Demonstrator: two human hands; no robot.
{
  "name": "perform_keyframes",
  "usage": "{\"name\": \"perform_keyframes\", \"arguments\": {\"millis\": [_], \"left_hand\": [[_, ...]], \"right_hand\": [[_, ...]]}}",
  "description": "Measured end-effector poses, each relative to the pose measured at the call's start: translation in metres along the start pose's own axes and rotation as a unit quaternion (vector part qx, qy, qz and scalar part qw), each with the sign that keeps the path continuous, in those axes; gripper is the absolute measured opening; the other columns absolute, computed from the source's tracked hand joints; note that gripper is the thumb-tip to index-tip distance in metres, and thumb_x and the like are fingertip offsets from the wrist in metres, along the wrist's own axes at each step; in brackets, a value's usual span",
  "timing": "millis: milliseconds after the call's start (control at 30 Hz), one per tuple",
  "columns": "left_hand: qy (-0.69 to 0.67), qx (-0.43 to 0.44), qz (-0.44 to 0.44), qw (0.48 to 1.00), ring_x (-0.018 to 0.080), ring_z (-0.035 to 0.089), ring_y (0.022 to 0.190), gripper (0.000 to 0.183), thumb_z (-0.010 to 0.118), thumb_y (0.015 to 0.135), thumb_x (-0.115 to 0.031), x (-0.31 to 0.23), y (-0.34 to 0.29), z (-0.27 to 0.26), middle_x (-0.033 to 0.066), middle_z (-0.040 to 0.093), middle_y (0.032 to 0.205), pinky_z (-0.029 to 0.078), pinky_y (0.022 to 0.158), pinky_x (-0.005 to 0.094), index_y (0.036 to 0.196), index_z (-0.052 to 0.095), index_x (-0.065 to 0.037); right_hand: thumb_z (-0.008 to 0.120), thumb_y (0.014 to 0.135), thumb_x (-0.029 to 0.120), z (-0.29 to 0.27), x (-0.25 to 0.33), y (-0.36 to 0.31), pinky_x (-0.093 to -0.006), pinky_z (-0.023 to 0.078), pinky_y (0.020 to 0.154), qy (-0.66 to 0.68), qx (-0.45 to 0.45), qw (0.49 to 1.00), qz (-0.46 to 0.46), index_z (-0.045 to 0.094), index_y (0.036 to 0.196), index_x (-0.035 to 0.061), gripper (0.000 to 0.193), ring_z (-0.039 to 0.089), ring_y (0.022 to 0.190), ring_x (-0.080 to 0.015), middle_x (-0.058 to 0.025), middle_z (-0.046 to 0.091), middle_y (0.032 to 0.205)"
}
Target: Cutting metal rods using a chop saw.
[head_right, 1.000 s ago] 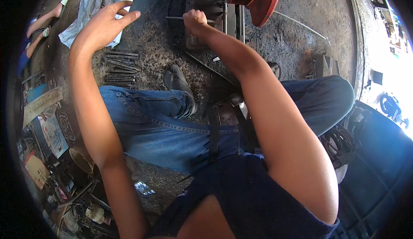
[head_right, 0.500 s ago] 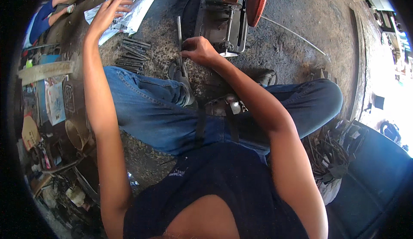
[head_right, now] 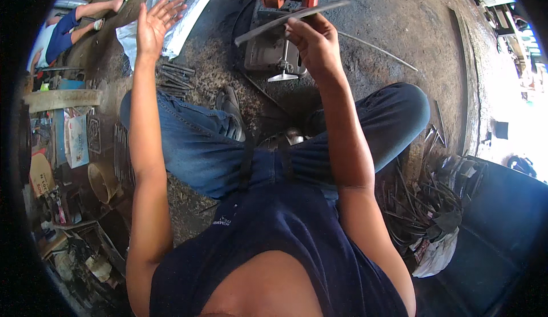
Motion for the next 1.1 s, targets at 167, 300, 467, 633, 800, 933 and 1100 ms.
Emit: {"name": "perform_keyframes", "arguments": {"millis": [167,300,467,633,800,933,1100], "left_hand": [[-0.126,-0.147,0.072,0.978,0.0344,0.066,0.119,0.082,0.022,0.105,-0.064,0.002,-0.021,0.042,0.0251,0.065,0.132,0.051,0.101,0.0445,0.141,0.049,0.004],[-0.109,-0.148,0.125,0.975,0.0368,0.059,0.129,0.076,0.023,0.106,-0.06,0.0,-0.023,0.085,0.0241,0.06,0.14,0.043,0.11,0.0481,0.144,0.049,0.0],[-0.048,-0.108,0.212,0.97,0.036,0.052,0.138,0.072,0.024,0.107,-0.056,-0.008,-0.028,0.129,0.0245,0.053,0.147,0.037,0.116,0.0492,0.151,0.042,-0.002],[-0.028,-0.074,0.238,0.968,0.0364,0.05,0.14,0.072,0.023,0.106,-0.056,-0.018,-0.029,0.154,0.0244,0.052,0.149,0.035,0.118,0.0503,0.153,0.04,-0.004],[-0.013,-0.057,0.254,0.965,0.0358,0.05,0.141,0.073,0.022,0.106,-0.055,-0.022,-0.029,0.162,0.0237,0.052,0.148,0.035,0.118,0.0501,0.154,0.039,-0.003],[-0.009,-0.052,0.246,0.968,0.0352,0.05,0.141,0.073,0.021,0.106,-0.054,-0.015,-0.029,0.164,0.0232,0.053,0.148,0.035,0.118,0.0497,0.154,0.038,-0.003],[-0.004,-0.049,0.24,0.969,0.0346,0.049,0.141,0.073,0.021,0.105,-0.055,-0.01,-0.028,0.166,0.0228,0.053,0.148,0.034,0.119,0.0493,0.154,0.039,-0.003]], "right_hand": [[0.06,0.097,-0.004,-0.029,0.019,0.007,-0.0306,0.061,0.081,0.118,-0.012,0.993,-0.025,0.064,0.113,-0.0013,0.017,0.073,0.093,-0.0196,-0.0108,0.071,0.103],[0.057,0.098,-0.005,-0.061,0.013,0.002,-0.0335,0.063,0.083,0.159,-0.076,0.983,-0.044,0.059,0.113,-0.004,0.016,0.073,0.094,-0.0236,-0.0137,0.069,0.103],[0.055,0.099,-0.004,-0.07,-0.004,-0.004,-0.0342,0.063,0.089,0.227,-0.088,0.97,0.002,0.056,0.112,-0.0052,0.013,0.073,0.099,-0.026,-0.0159,0.068,0.108],[0.054,0.1,-0.002,-0.071,-0.007,-0.005,-0.0365,0.062,0.093,0.227,-0.077,0.971,0.014,0.057,0.112,-0.0051,0.013,0.072,0.101,-0.0262,-0.0157,0.068,0.108],[0.055,0.101,0.001,-0.077,-0.013,-0.004,-0.0385,0.06,0.096,0.279,-0.04,0.959,0.022,0.06,0.113,-0.0048,0.014,0.071,0.103,-0.0272,-0.0163,0.069,0.108],[0.056,0.102,0.001,-0.077,-0.012,-0.005,-0.0411,0.06,0.098,0.216,-0.081,0.973,-0.006,0.062,0.118,-0.0045,0.019,0.07,0.108,-0.0291,-0.0195,0.07,0.115],[0.055,0.102,-0.001,-0.074,-0.009,-0.008,-0.0445,0.059,0.099,0.16,-0.117,0.98,-0.036,0.062,0.122,-0.0039,0.021,0.069,0.112,-0.0302,-0.0215,0.069,0.121]]}}
Point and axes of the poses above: each hand's wrist, its own y-axis towards the middle knuckle, its own z-axis out of the palm, x = y × z, the point moved 9 cm from there along y, towards the middle knuckle
